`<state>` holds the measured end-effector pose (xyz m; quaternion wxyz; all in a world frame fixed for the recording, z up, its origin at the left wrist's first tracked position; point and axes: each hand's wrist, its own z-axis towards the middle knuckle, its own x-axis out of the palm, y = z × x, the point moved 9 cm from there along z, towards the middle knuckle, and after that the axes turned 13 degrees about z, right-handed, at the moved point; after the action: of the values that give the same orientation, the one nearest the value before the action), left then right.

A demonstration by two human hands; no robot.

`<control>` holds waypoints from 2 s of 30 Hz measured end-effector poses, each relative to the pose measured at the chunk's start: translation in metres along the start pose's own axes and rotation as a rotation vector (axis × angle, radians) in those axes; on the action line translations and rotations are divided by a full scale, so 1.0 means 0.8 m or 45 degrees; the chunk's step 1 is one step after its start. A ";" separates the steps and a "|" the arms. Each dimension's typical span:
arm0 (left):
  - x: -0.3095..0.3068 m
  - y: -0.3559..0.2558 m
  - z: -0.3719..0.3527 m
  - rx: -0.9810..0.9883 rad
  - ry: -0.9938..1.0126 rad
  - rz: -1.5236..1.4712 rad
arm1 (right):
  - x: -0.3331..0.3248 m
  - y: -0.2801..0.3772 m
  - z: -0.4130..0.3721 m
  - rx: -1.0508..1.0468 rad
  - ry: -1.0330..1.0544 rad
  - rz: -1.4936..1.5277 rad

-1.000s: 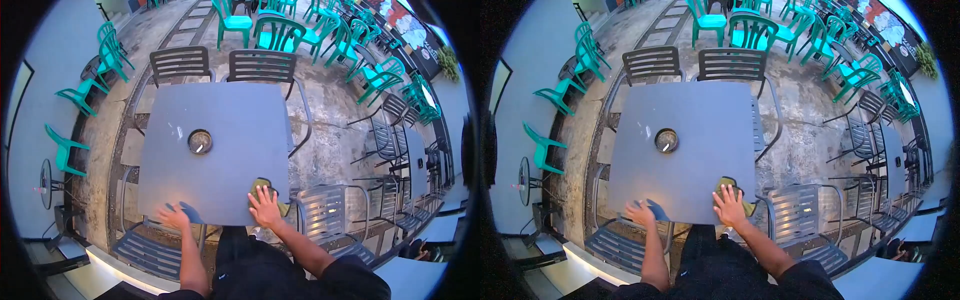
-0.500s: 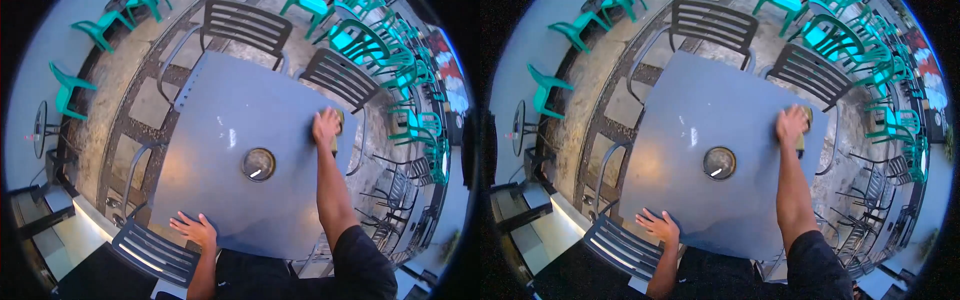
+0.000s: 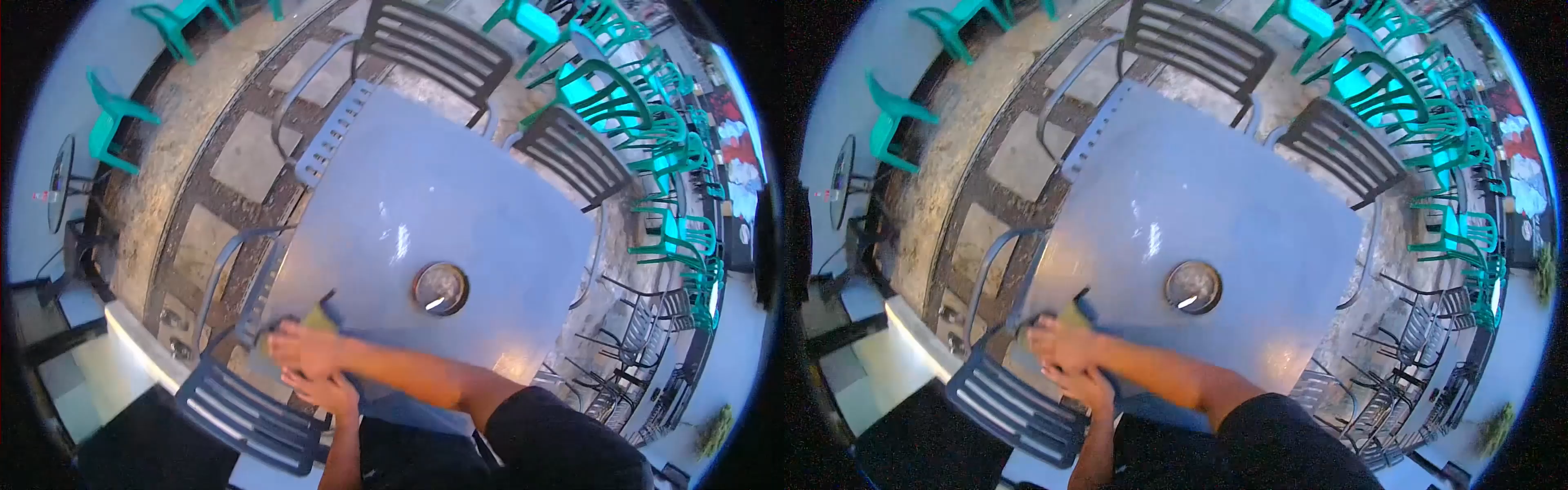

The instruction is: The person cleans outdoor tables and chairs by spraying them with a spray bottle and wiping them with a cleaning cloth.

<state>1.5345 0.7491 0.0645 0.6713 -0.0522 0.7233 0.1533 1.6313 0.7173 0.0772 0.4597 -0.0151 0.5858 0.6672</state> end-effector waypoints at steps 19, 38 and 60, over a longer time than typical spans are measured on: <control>0.159 0.123 0.075 -0.569 0.287 -1.310 | -0.398 -0.021 -0.638 2.105 -1.083 -0.833; 0.143 0.101 0.098 -0.769 0.059 -1.858 | -0.031 0.142 -0.262 1.556 -0.498 -0.550; -0.099 0.362 -0.047 0.223 -0.389 -0.725 | 0.008 0.195 -0.288 1.276 -0.667 -0.888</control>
<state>1.4244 1.0021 0.1890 0.7898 -0.1706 0.5810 -0.0971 1.4101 0.5549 0.1211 0.7272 0.1745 0.6551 0.1078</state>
